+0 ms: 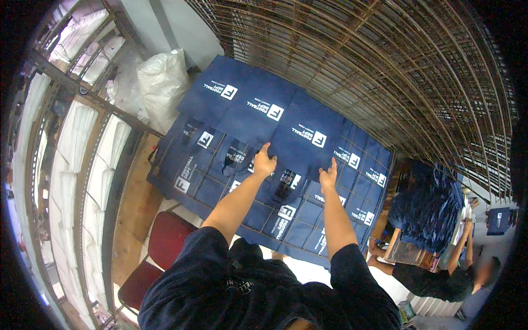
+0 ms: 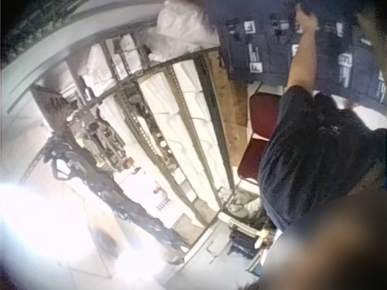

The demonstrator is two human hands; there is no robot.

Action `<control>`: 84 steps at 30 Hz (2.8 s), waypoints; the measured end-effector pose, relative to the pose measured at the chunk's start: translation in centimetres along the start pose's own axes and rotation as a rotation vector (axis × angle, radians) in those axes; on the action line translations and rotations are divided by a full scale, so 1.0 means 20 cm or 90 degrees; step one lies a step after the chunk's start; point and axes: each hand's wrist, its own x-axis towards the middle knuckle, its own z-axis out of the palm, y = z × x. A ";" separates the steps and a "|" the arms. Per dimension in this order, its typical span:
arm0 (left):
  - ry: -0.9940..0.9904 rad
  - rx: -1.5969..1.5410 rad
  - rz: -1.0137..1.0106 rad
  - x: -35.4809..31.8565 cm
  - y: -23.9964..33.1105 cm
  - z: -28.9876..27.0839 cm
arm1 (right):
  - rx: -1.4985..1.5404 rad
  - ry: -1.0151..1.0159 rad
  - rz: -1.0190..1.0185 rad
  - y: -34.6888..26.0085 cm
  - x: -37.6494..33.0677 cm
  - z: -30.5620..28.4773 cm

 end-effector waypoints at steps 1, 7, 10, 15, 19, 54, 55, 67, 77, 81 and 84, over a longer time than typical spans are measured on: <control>0.032 0.016 0.030 0.01 -0.01 0.01 | -0.003 0.007 0.007 -0.01 0.01 0.01; 0.097 -0.045 0.048 -0.05 0.00 -0.09 | -0.022 0.019 -0.057 0.10 0.09 0.03; 0.131 -0.108 0.069 -0.18 -0.05 -0.19 | -0.007 0.033 -0.055 0.18 0.15 0.05; 0.088 -0.080 0.077 -0.49 -0.26 -0.29 | -0.030 0.080 -0.046 0.20 0.12 0.07; 0.039 -0.076 0.044 -0.68 -0.30 -0.36 | -0.072 0.105 -0.050 0.17 0.11 0.08; -0.032 0.012 0.129 -1.57 0.11 0.06 | 0.053 1.096 -0.202 0.14 -0.65 -3.05; -0.030 0.013 0.136 -1.62 0.11 0.09 | -0.090 1.125 -0.196 0.05 -0.67 -3.09; 0.018 -0.040 0.218 -1.74 0.38 0.24 | -0.589 0.479 -0.082 -0.52 -0.37 -3.50; -0.031 -0.071 0.288 -1.86 0.66 0.36 | -0.585 0.474 -0.198 -0.51 -0.12 -3.53; -0.178 -0.028 0.286 -1.89 1.09 0.55 | -0.447 0.589 -0.400 -0.62 -0.17 -3.68; -0.421 -0.108 0.265 -1.81 1.36 0.80 | -0.397 0.539 -0.541 -0.74 -0.46 -3.66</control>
